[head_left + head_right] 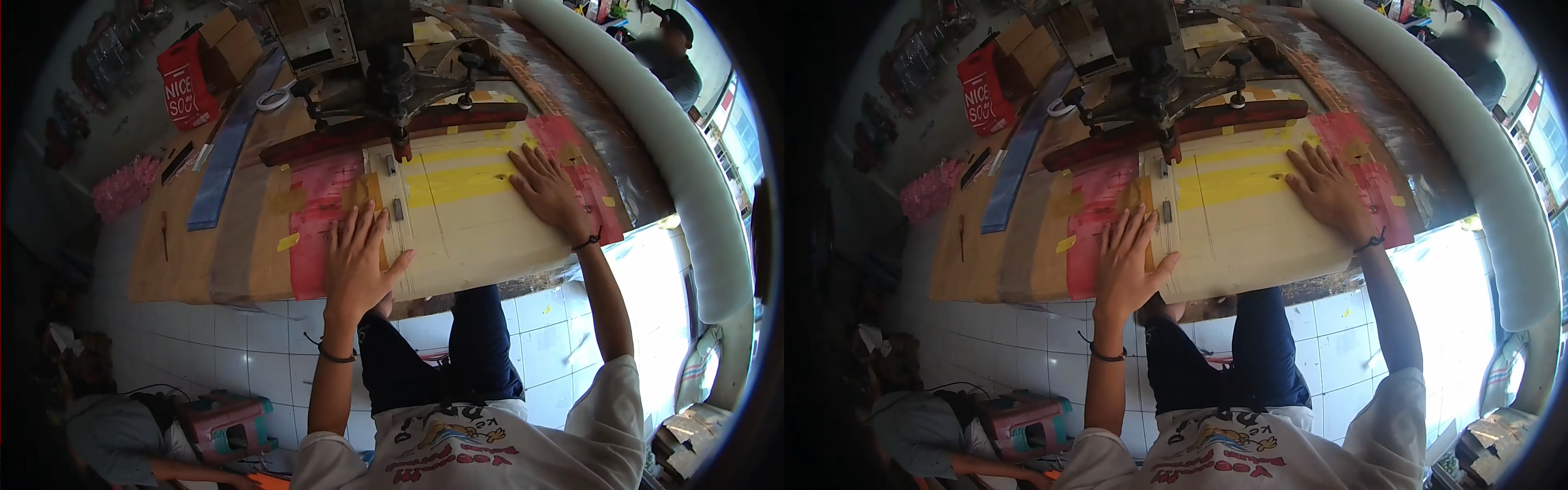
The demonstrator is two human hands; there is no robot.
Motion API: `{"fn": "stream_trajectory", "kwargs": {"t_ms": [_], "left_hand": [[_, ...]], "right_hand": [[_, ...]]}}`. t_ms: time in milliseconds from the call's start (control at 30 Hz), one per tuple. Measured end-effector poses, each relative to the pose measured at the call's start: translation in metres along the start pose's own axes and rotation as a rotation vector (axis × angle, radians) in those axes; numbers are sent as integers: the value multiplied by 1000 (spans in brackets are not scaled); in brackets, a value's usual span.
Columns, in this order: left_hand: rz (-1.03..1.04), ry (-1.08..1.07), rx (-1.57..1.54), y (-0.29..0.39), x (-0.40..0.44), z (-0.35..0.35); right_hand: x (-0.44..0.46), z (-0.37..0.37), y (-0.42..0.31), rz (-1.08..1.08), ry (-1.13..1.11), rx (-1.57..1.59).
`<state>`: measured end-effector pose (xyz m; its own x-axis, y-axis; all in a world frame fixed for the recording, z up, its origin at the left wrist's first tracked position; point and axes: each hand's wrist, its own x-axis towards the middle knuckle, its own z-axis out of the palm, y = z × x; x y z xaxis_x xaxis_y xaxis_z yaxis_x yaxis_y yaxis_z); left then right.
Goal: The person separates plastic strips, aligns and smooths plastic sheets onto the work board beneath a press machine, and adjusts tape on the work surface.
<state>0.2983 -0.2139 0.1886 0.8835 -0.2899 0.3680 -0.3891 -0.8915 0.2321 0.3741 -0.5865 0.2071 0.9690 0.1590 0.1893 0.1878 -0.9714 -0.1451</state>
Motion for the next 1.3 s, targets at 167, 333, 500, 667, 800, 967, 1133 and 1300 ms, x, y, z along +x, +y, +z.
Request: {"fn": "stream_trajectory", "kwargs": {"t_ms": [167, 333, 500, 667, 800, 967, 1133, 1300], "left_hand": [[-3, 8, 3, 2, 3, 3], [-1, 8, 14, 3, 1, 4], [-16, -8, -3, 4, 0, 2], [-19, 7, 6, 1, 3, 4], [-31, 15, 2, 2, 3, 3], [-39, 25, 7, 3, 2, 2], [-29, 26, 9, 2, 3, 3], [-28, 29, 9, 2, 3, 3]], "right_hand": [[16, 2, 7, -8, -36, -40], [15, 6, 10, -12, -41, -17], [14, 11, 13, -18, -32, -24], [20, 9, 13, -20, -22, -41], [18, 6, 11, -19, -13, -47], [19, 6, 10, -15, -5, -38], [17, 2, 6, -8, 3, -21], [20, -1, 5, -10, 5, -30]]}}
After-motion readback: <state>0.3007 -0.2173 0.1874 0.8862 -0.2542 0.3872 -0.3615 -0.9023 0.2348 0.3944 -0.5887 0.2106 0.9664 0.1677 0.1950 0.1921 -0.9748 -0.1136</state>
